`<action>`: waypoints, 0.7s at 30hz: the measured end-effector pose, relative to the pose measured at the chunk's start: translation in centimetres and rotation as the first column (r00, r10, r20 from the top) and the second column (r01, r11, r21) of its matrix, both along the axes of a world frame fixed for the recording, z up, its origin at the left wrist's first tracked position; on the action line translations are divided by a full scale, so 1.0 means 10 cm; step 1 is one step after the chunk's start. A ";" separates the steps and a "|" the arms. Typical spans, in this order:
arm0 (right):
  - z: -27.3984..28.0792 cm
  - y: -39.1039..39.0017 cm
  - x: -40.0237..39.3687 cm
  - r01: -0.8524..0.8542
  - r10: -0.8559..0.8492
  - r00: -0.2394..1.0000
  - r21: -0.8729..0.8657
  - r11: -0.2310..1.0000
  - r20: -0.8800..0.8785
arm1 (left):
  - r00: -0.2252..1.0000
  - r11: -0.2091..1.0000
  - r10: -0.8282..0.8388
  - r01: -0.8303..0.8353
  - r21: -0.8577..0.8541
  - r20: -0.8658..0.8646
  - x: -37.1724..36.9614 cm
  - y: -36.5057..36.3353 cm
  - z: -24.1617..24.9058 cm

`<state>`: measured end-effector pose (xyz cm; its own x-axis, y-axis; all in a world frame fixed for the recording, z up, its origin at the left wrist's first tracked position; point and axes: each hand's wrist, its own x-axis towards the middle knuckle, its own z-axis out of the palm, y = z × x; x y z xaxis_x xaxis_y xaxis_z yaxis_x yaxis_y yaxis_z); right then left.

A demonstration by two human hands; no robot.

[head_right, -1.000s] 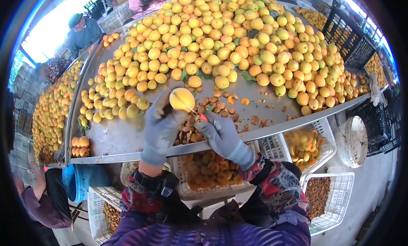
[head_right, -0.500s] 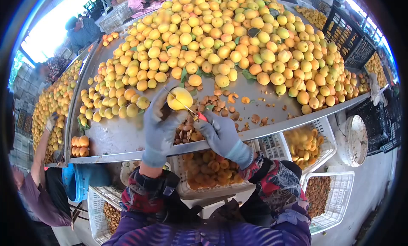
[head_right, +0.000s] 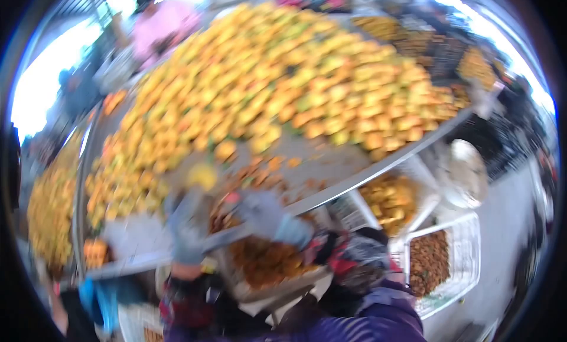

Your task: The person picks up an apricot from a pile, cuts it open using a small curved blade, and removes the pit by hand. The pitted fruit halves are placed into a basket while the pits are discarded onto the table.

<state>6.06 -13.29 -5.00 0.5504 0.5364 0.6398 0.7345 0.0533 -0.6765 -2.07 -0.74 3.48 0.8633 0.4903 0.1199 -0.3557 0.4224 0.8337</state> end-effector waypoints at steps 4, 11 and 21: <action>0.60 -0.20 0.06 -0.255 0.208 0.707 0.031 0.966 -0.675 | 0.986 0.994 -0.035 0.017 0.109 0.165 0.08 0.09 -0.14; 0.51 -0.13 0.15 -0.214 0.229 0.781 0.097 0.972 -0.581 | 0.998 0.713 0.053 -0.018 0.701 -0.028 0.10 -0.21 -0.18; 0.51 -0.08 0.09 -0.067 0.109 0.786 0.090 0.994 -0.609 | 0.992 0.710 0.121 -0.106 0.696 0.028 0.20 -0.25 -0.36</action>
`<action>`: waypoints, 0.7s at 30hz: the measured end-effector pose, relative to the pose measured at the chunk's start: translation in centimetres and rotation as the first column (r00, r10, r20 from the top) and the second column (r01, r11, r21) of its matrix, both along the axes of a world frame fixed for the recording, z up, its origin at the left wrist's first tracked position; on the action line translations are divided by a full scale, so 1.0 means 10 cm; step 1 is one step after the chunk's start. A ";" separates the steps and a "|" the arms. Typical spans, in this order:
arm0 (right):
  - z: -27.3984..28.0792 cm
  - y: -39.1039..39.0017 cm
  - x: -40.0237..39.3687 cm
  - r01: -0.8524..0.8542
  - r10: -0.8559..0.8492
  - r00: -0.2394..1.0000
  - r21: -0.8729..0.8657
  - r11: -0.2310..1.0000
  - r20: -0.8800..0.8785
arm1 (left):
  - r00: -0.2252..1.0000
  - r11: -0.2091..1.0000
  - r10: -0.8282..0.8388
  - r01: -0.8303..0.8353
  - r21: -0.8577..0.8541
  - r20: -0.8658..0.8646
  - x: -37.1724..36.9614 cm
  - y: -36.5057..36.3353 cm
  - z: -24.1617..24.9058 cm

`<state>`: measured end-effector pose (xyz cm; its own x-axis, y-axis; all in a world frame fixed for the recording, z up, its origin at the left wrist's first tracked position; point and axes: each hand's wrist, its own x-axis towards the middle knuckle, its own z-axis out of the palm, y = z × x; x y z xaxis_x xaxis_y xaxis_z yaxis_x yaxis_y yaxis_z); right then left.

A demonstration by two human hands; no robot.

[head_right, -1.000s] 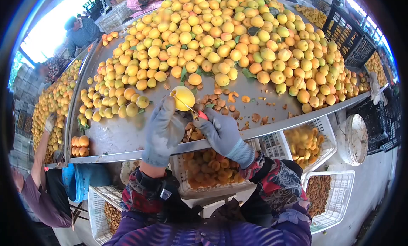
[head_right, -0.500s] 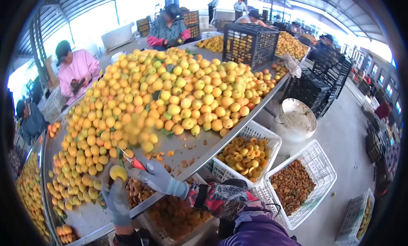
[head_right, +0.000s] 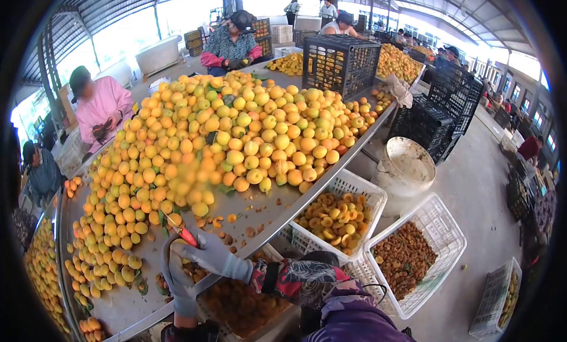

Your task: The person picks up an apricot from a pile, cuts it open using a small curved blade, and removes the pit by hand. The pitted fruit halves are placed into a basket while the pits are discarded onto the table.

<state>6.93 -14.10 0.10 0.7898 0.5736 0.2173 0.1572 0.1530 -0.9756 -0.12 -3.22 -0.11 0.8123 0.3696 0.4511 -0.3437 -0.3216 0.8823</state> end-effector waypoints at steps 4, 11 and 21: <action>-0.13 -0.02 0.03 0.061 -0.040 0.971 -0.082 0.995 0.234 | 0.992 0.909 -0.056 0.004 -0.418 -0.113 -0.01 -0.04 -0.05; 0.11 -0.09 0.09 -0.134 0.143 0.987 0.116 0.984 -0.075 | 0.917 0.354 -0.398 0.166 -0.921 0.013 -0.07 0.16 0.05; -0.05 -0.25 0.25 -0.195 0.274 0.829 0.208 0.958 -0.487 | 0.825 0.314 -0.521 0.426 -0.848 0.221 -0.12 0.28 -0.03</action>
